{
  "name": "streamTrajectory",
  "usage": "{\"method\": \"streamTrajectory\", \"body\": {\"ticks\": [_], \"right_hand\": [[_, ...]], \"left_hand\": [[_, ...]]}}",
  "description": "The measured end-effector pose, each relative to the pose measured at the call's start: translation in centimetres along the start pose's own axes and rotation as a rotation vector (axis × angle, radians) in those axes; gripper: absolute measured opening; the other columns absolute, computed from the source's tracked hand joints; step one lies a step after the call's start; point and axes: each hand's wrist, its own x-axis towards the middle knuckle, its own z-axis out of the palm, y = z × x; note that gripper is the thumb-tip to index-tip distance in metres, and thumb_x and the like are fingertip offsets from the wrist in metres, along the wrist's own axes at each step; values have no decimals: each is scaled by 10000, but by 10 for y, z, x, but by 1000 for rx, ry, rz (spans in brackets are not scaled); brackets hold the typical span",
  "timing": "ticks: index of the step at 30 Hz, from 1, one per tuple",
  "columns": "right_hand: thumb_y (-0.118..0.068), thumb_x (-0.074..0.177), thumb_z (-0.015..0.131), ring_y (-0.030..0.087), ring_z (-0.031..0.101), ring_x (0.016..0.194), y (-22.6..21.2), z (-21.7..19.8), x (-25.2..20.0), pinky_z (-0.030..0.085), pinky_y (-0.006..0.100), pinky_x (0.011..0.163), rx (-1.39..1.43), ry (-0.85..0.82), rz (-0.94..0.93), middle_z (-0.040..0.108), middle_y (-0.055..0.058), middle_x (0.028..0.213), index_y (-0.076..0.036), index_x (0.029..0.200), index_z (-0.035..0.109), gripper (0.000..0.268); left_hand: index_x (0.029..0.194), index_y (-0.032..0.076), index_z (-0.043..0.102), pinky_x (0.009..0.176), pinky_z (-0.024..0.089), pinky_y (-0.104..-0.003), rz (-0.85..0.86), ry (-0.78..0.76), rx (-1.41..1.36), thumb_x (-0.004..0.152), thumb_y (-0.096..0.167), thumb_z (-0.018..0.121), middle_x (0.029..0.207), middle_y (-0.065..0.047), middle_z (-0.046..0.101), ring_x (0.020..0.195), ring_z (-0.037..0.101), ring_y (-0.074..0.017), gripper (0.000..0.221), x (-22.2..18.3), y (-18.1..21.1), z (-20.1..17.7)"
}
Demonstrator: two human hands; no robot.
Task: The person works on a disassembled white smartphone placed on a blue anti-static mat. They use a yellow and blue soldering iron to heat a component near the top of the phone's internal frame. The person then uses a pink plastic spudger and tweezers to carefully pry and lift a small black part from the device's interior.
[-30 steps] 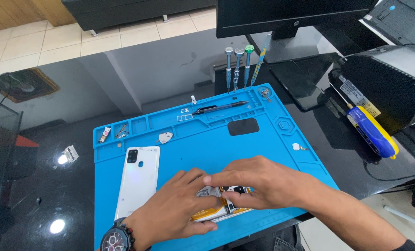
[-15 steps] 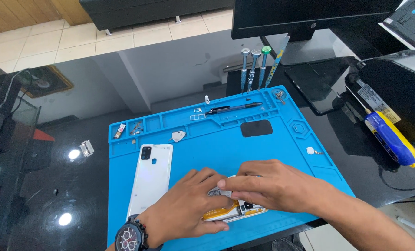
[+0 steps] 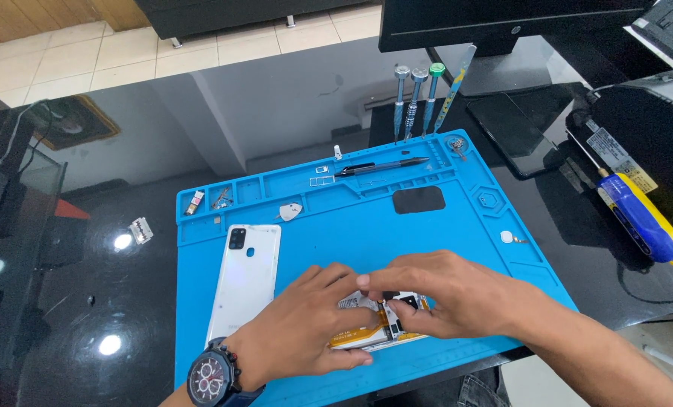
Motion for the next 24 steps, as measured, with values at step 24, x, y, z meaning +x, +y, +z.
{"method": "streamTrajectory", "body": {"ticks": [24], "right_hand": [[-248,1022,648,254,751,1105,-1,-1,4,658,394,838,87,-30,92,716,86,1234,-136,1335,478,374]], "left_hand": [[1116,194,726,817,440,-438,-45,93,-132,924,531,648,1264,-106,631,1150,547,-282,396,1,-6,0]]}}
